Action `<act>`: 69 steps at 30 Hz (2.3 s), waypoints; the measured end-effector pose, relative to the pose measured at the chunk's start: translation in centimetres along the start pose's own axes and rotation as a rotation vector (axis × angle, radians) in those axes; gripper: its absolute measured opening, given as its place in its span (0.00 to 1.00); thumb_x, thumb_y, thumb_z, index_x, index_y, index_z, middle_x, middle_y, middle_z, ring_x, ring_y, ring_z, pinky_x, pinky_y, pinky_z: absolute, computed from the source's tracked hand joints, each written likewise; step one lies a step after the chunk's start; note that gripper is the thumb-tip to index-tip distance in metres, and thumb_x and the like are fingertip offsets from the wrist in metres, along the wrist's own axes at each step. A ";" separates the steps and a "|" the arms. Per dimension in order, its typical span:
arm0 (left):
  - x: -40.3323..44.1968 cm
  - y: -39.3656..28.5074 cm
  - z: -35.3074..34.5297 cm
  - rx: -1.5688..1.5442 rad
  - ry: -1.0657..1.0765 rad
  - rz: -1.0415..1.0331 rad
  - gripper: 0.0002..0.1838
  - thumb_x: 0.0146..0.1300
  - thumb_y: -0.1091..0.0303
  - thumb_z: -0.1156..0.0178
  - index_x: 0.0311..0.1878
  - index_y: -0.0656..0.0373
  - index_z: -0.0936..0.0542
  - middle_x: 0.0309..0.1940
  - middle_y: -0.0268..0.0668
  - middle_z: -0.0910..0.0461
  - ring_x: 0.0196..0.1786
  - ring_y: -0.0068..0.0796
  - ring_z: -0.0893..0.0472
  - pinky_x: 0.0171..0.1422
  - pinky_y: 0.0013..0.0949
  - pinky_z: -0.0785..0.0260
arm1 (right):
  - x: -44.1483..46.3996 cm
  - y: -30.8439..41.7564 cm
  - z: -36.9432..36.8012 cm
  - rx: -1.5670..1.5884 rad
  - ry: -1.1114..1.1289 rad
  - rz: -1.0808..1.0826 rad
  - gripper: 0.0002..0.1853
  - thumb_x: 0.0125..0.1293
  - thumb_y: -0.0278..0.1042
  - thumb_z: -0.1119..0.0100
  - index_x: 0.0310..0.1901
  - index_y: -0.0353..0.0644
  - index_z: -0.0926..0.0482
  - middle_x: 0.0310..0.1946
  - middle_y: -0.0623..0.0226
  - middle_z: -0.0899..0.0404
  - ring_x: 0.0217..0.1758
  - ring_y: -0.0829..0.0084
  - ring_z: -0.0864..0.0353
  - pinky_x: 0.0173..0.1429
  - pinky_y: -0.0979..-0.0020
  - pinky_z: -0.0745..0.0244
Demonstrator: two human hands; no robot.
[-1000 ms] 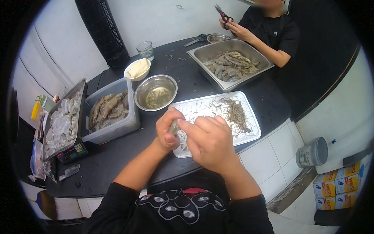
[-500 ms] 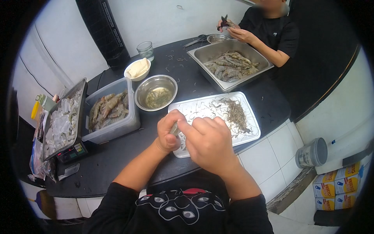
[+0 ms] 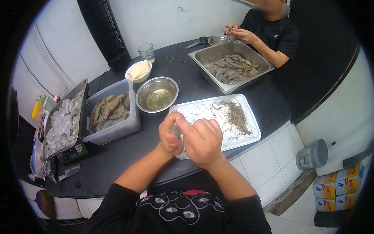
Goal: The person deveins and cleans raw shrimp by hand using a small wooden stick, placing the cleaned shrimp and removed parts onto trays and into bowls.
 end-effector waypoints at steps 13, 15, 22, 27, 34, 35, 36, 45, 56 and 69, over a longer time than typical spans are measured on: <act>0.6 0.0 0.0 0.092 -0.010 -0.003 0.35 0.68 0.32 0.57 0.45 0.64 0.28 0.29 0.44 0.28 0.28 0.41 0.26 0.32 0.36 0.33 | -0.3 -0.7 -1.6 0.141 -0.126 -0.169 0.15 0.54 0.20 0.41 0.45 0.41 0.18 0.19 0.68 0.35 0.20 0.65 0.35 0.28 0.65 0.43; 0.6 0.3 0.2 0.091 0.000 0.001 0.36 0.68 0.32 0.57 0.45 0.63 0.28 0.29 0.44 0.28 0.28 0.41 0.26 0.32 0.36 0.33 | -0.3 -0.8 -1.6 0.226 -0.078 -0.273 0.10 0.61 0.20 0.43 0.44 0.38 0.18 0.21 0.67 0.33 0.22 0.72 0.33 0.28 0.71 0.40; 0.6 0.7 0.1 0.004 0.034 0.067 0.37 0.68 0.31 0.59 0.45 0.63 0.27 0.29 0.40 0.28 0.29 0.34 0.26 0.33 0.33 0.34 | -0.7 -1.7 -1.6 0.597 -0.016 -0.599 0.09 0.67 0.21 0.45 0.46 0.37 0.18 0.30 0.63 0.20 0.33 0.75 0.21 0.40 0.76 0.28; 0.0 1.3 -0.2 -0.117 0.058 0.157 0.40 0.67 0.29 0.61 0.46 0.64 0.25 0.28 0.36 0.27 0.30 0.25 0.27 0.33 0.28 0.36 | -1.4 -2.4 -2.3 0.856 -0.054 -0.738 0.09 0.70 0.23 0.47 0.47 0.33 0.19 0.36 0.66 0.19 0.37 0.78 0.21 0.44 0.77 0.26; -0.1 1.4 -0.4 -0.277 0.089 0.311 0.43 0.67 0.26 0.66 0.47 0.64 0.25 0.27 0.33 0.26 0.26 0.17 0.31 0.30 0.22 0.39 | -1.2 -2.8 -2.0 1.039 -0.048 -0.824 0.10 0.72 0.24 0.50 0.49 0.32 0.21 0.37 0.69 0.20 0.38 0.81 0.24 0.44 0.77 0.26; -0.2 1.5 -0.4 -0.310 0.099 0.345 0.43 0.66 0.26 0.66 0.47 0.63 0.25 0.27 0.32 0.26 0.26 0.16 0.32 0.30 0.21 0.40 | -1.3 -3.0 -1.8 0.978 -0.064 -0.832 0.10 0.72 0.24 0.50 0.49 0.33 0.21 0.36 0.69 0.20 0.38 0.82 0.24 0.44 0.78 0.27; -0.2 1.5 -0.4 -0.330 0.112 0.373 0.43 0.66 0.26 0.67 0.46 0.63 0.25 0.26 0.32 0.27 0.25 0.16 0.33 0.29 0.21 0.41 | -1.3 -3.4 -1.7 0.917 -0.079 -0.839 0.09 0.73 0.25 0.51 0.48 0.34 0.21 0.36 0.70 0.21 0.38 0.83 0.25 0.43 0.78 0.27; 0.1 1.6 -0.6 -0.437 0.268 0.508 0.43 0.68 0.27 0.71 0.41 0.62 0.24 0.21 0.29 0.30 0.22 0.15 0.37 0.27 0.21 0.43 | 0.1 -5.1 1.3 0.108 0.069 -0.514 0.03 0.68 0.32 0.43 0.40 0.47 0.21 0.33 0.76 0.21 0.44 0.70 0.26 0.63 0.61 0.43; 0.1 2.1 -0.7 -0.486 0.451 0.598 0.43 0.69 0.28 0.73 0.40 0.62 0.24 0.19 0.30 0.31 0.21 0.16 0.37 0.26 0.21 0.43 | -0.4 -4.9 1.2 0.114 0.249 -0.497 0.04 0.69 0.27 0.47 0.41 0.45 0.23 0.31 0.68 0.21 0.44 0.69 0.23 0.60 0.59 0.38; 0.2 2.1 -0.5 -0.452 0.503 0.529 0.42 0.71 0.31 0.70 0.41 0.65 0.22 0.19 0.30 0.30 0.21 0.16 0.35 0.25 0.23 0.42 | 0.3 -4.9 1.1 0.553 0.449 -0.728 0.06 0.61 0.26 0.40 0.40 0.36 0.20 0.18 0.71 0.27 0.21 0.85 0.32 0.28 0.77 0.34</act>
Point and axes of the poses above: each hand's wrist, its own x-axis towards the middle knuckle, its own z-axis out of the back of the hand, y = z × x, the point moved 4 cm from there along x, towards the middle knuckle
